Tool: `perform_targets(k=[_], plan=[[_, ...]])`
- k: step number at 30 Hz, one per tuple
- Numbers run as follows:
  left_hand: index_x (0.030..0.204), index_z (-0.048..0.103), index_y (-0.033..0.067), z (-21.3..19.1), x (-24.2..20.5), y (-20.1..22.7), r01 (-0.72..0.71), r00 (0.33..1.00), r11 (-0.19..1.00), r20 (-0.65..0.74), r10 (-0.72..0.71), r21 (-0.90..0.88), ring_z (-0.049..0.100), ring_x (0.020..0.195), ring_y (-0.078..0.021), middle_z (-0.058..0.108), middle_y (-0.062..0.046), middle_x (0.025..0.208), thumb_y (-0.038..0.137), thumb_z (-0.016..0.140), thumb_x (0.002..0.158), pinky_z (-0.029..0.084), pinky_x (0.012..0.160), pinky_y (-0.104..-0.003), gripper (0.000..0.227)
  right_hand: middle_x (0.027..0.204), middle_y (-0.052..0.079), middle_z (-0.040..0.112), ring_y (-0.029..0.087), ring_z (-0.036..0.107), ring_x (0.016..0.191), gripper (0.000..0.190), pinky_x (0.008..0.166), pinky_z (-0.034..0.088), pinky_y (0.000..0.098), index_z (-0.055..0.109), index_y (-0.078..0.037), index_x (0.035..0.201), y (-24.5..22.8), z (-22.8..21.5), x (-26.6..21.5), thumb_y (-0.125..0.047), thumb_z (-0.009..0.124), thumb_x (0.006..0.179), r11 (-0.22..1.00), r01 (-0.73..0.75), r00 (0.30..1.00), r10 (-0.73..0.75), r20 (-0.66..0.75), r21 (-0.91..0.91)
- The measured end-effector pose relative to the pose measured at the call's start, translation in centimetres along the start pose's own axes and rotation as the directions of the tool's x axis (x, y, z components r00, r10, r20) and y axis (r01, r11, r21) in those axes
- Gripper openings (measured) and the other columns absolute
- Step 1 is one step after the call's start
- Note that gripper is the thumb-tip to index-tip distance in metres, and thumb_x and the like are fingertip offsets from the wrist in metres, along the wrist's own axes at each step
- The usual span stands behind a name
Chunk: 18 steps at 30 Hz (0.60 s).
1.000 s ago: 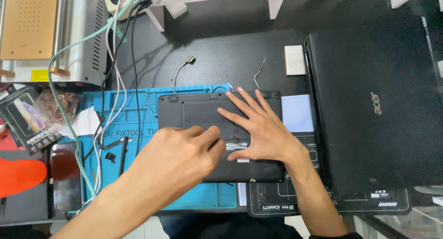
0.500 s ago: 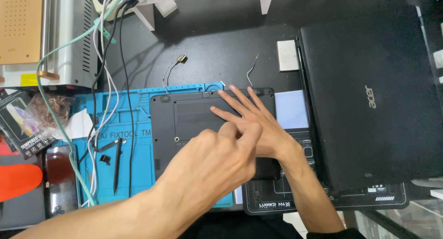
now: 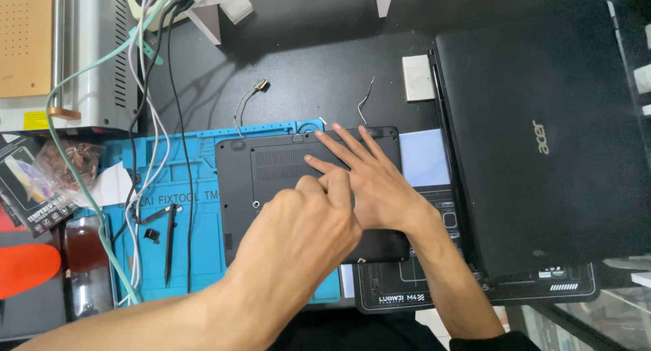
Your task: The person aligns the bottom cover onto a disassembled laptop and secures it by inserting and tightening multiple screws with a screwdriver. The person then uses a prying tool to adjust the cover edges before continuing to tighten the remaining screws.
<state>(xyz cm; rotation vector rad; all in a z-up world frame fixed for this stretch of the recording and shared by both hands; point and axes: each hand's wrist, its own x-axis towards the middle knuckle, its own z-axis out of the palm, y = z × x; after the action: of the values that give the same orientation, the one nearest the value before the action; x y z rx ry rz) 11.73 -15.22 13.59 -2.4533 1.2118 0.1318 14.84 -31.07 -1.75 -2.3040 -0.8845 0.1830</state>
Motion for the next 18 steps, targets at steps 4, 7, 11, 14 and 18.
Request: perform_targets(k=[4,7,11,14,18], plan=[[0.070,0.073,0.0054,-1.6,0.2,-1.2,-0.195,0.969,0.979,0.141,0.202,-0.062,0.064,0.075,-0.0186,0.059,-0.009,0.081,0.009,0.072,0.067,0.050,0.052,-0.031,0.005,0.166,0.015,0.030,0.036,0.017,0.156,0.082,0.126,0.006,0.0582,0.054,-0.019,0.148,0.0,0.0,0.1,-0.054,0.074,0.077,0.999,0.020,1.000,-0.021,-0.010,-0.031],[0.066,0.073,0.0050,-2.2,0.1,-1.4,-0.250,0.962,0.963,0.083,0.259,-0.106,0.063,0.079,-0.0208,0.058,-0.009,0.086,0.008,0.072,0.063,0.049,0.051,-0.031,0.005,0.167,0.015,0.030,0.036,0.017,0.157,0.082,0.126,0.006,0.0582,0.054,-0.019,0.150,0.3,0.1,-0.1,-0.054,0.073,0.079,0.998,0.042,0.999,-0.043,-0.018,-0.040],[0.066,0.074,0.0037,-1.6,-0.1,-0.9,-0.253,0.967,0.967,-0.039,0.252,-0.034,0.063,0.076,-0.0187,0.060,-0.010,0.086,0.013,0.071,0.067,0.049,0.050,-0.031,0.010,0.169,0.015,0.030,0.036,0.017,0.159,0.082,0.128,0.006,0.0579,0.054,-0.020,0.153,0.4,0.2,-0.1,-0.052,0.072,0.080,0.997,0.047,0.999,-0.048,-0.011,-0.066],[0.065,0.073,0.0036,-0.1,-0.7,-1.0,-0.217,0.975,0.976,-0.048,0.216,-0.014,0.064,0.081,-0.0210,0.061,-0.009,0.084,0.013,0.070,0.071,0.051,0.052,-0.031,0.012,0.167,0.015,0.030,0.036,0.018,0.157,0.083,0.127,0.007,0.0583,0.055,-0.018,0.150,-0.1,-0.3,0.1,-0.052,0.074,0.077,0.998,0.040,0.999,-0.041,-0.014,-0.044],[0.084,0.073,0.0023,1.5,-2.4,-2.8,-0.018,0.990,0.997,-0.144,0.006,-0.079,0.066,0.090,-0.0213,0.063,-0.010,0.098,0.015,0.068,0.067,0.055,0.058,-0.032,0.021,0.153,0.015,0.047,0.036,0.031,0.149,0.072,0.123,0.014,0.0596,0.064,-0.012,0.135,-0.7,-0.7,0.0,-0.039,0.082,0.071,0.997,0.068,0.994,-0.065,-0.089,0.040]])
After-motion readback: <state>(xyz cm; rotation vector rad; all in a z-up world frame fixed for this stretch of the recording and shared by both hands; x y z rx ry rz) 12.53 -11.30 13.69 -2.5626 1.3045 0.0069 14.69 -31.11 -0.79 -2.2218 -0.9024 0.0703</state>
